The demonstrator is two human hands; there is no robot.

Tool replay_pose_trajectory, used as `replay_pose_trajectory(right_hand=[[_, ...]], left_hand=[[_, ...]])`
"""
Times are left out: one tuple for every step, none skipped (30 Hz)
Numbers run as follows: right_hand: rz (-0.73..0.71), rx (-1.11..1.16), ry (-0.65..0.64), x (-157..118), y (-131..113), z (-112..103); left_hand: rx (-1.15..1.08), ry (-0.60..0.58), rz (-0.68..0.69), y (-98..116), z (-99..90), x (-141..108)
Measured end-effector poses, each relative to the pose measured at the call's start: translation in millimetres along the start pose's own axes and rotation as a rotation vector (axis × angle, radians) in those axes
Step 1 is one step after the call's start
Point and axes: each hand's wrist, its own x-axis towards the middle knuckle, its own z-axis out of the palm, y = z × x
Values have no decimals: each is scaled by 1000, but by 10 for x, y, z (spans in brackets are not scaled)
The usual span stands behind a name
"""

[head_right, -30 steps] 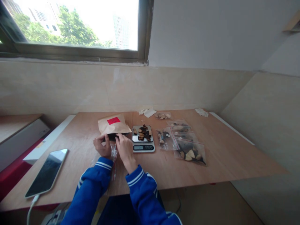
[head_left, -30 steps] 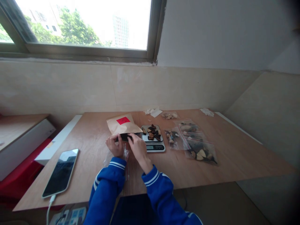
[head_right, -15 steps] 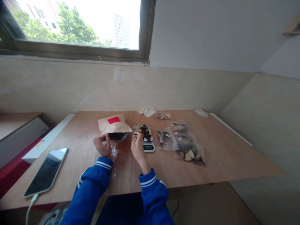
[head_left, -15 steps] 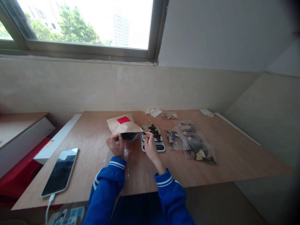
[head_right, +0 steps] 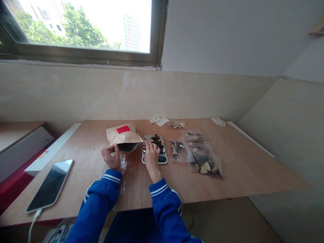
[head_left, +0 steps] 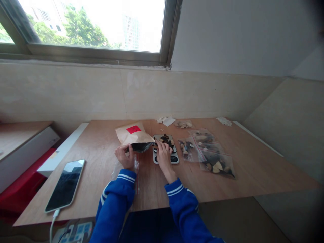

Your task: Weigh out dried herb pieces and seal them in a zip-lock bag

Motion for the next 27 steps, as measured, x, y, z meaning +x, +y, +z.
replay_pose_trajectory(right_hand=[[0, -9, 12, -29, 2, 1], [-1, -18, 22, -59, 1, -3], [-3, -27, 28, -87, -3, -12], [-6, -34, 31, -113, -10, -24], [-9, -41, 32, -134, -20, -39], [-10, -49, 34, -148, -30, -56], [-8, -59, 37, -157, -41, -71], [-3, -70, 41, -162, -49, -86], [1, -79, 46, -164, -55, -97], [6, -84, 54, -166, -56, -105], [13, -82, 65, -170, -52, -109], [20, -71, 78, -177, -44, -109], [26, -48, 94, -190, -32, -108], [25, -12, 111, -207, -18, -105], [17, 35, 127, -230, -5, -103], [2, 88, 141, -258, 5, -101], [-25, 142, 148, -289, 9, -102], [-64, 191, 146, -323, 6, -105], [-112, 232, 132, -358, -4, -110], [-164, 264, 109, -392, -21, -117], [-212, 287, 82, -425, -41, -124], [-256, 302, 51, -456, -63, -133], [-287, 312, 22, -482, -82, -142], [-304, 317, -1, -503, -98, -150], [-311, 319, -16, -520, -108, -159], [-310, 320, -25, -533, -111, -166], [-305, 321, -31, -541, -109, -173]], left_hand=[[-3, -3, -5, 3, 0, 0], [-5, -6, -11, 6, 1, -1], [-7, -7, -17, 10, 2, -1], [-9, -4, -22, 16, 3, 0], [-11, 0, -24, 21, 4, 1], [-14, 4, -25, 27, 5, 3], [-15, 6, -27, 33, 6, 4], [-17, 6, -26, 38, 6, 5], [-20, 6, -24, 41, 6, 6], [-24, 5, -21, 42, 6, 5], [-26, 5, -17, 42, 5, 4], [-27, 6, -13, 40, 4, 3], [-27, 7, -10, 37, 3, 1], [-27, 6, -10, 33, 2, -1], [-25, 4, -13, 29, 0, -2], [-23, 0, -18, 26, -1, -3], [-20, -5, -26, 22, -3, -4], [-17, -10, -34, 20, -5, -4], [-12, -15, -44, 18, -7, -3], [-8, -19, -56, 17, -10, -2], [-6, -22, -68, 17, -14, 0], [-5, -19, -80, 20, -19, 4], [-4, -11, -90, 24, -25, 12], [-3, -1, -100, 31, -32, 25], [-2, 11, -111, 43, -39, 43], [1, 24, -123, 60, -47, 69], [4, 36, -134, 82, -54, 102]])
